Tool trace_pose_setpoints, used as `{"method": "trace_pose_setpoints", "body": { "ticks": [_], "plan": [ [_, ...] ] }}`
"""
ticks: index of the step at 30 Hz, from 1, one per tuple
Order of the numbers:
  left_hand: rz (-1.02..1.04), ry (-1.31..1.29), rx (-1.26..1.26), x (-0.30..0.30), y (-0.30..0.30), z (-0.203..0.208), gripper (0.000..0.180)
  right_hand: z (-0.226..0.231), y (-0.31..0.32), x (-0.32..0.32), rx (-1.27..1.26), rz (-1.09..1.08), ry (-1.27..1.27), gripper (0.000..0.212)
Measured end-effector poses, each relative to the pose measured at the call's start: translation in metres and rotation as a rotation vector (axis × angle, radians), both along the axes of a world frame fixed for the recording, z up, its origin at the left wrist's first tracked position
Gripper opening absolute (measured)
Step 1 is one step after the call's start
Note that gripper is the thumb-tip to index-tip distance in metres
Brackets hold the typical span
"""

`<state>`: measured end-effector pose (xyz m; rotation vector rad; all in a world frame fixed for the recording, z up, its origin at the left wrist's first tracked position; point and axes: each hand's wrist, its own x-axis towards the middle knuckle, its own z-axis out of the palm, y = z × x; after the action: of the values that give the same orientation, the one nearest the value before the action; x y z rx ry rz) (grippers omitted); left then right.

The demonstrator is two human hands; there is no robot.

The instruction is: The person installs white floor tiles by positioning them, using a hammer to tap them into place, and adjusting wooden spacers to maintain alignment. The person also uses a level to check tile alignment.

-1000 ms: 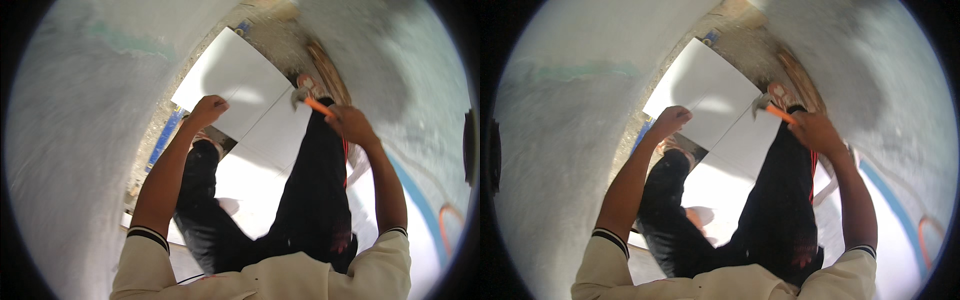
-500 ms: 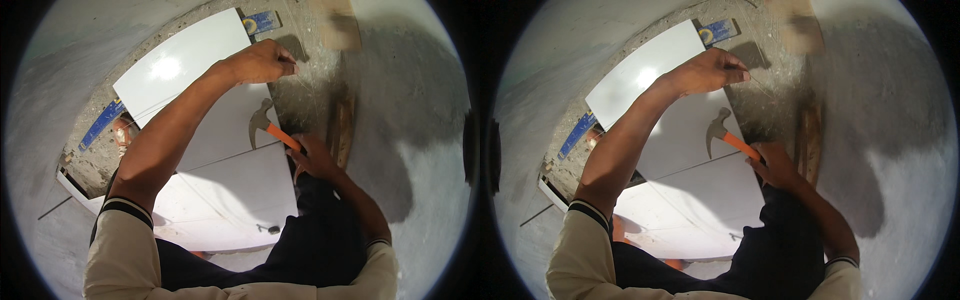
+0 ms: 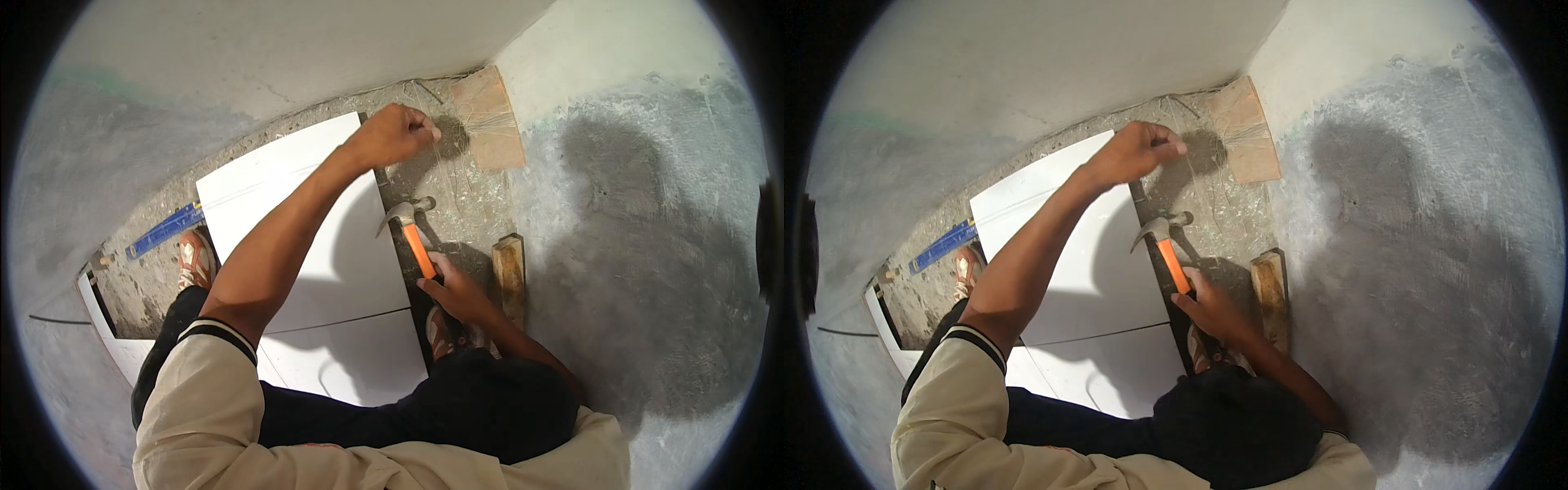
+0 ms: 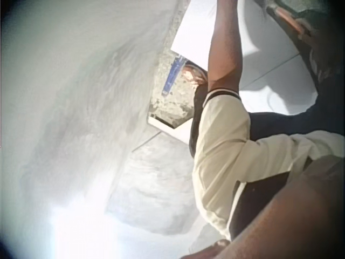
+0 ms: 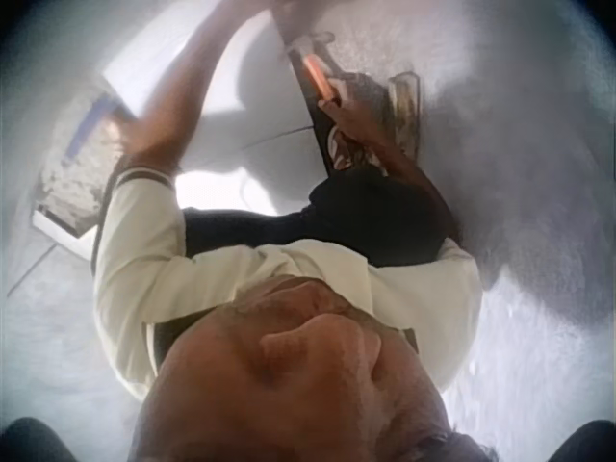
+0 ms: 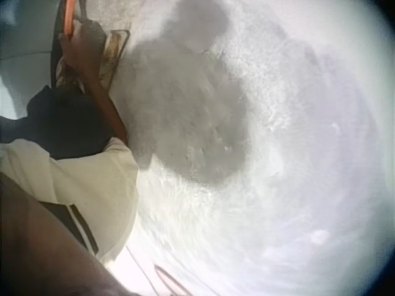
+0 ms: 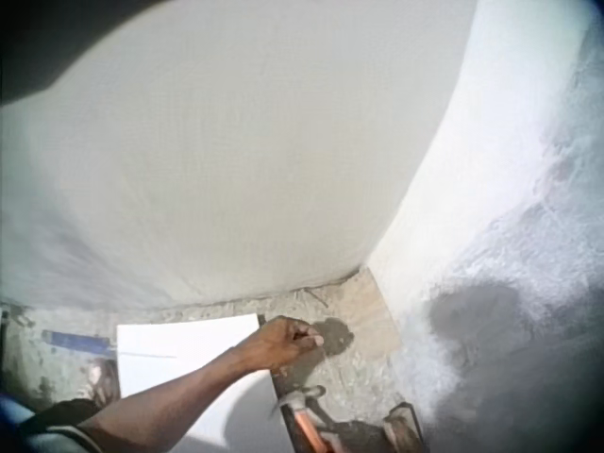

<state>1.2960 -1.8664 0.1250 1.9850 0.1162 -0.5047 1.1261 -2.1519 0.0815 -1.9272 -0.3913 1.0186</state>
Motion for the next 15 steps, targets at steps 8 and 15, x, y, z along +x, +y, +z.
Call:
{"method": "trace_pose_setpoints", "body": {
  "ticks": [8, 15],
  "plan": [
    [0.063, -0.224, 0.039, 0.005, 0.017, -0.011, 0.032, -0.015, -0.008, 0.008, 0.115, -0.204, 0.427, 0.043],
    [0.034, -0.133, -0.024, -0.007, 0.058, -0.010, 0.023, -0.018, 0.000, 0.015, -0.146, -0.019, 0.113, 0.052]
  ]
}}
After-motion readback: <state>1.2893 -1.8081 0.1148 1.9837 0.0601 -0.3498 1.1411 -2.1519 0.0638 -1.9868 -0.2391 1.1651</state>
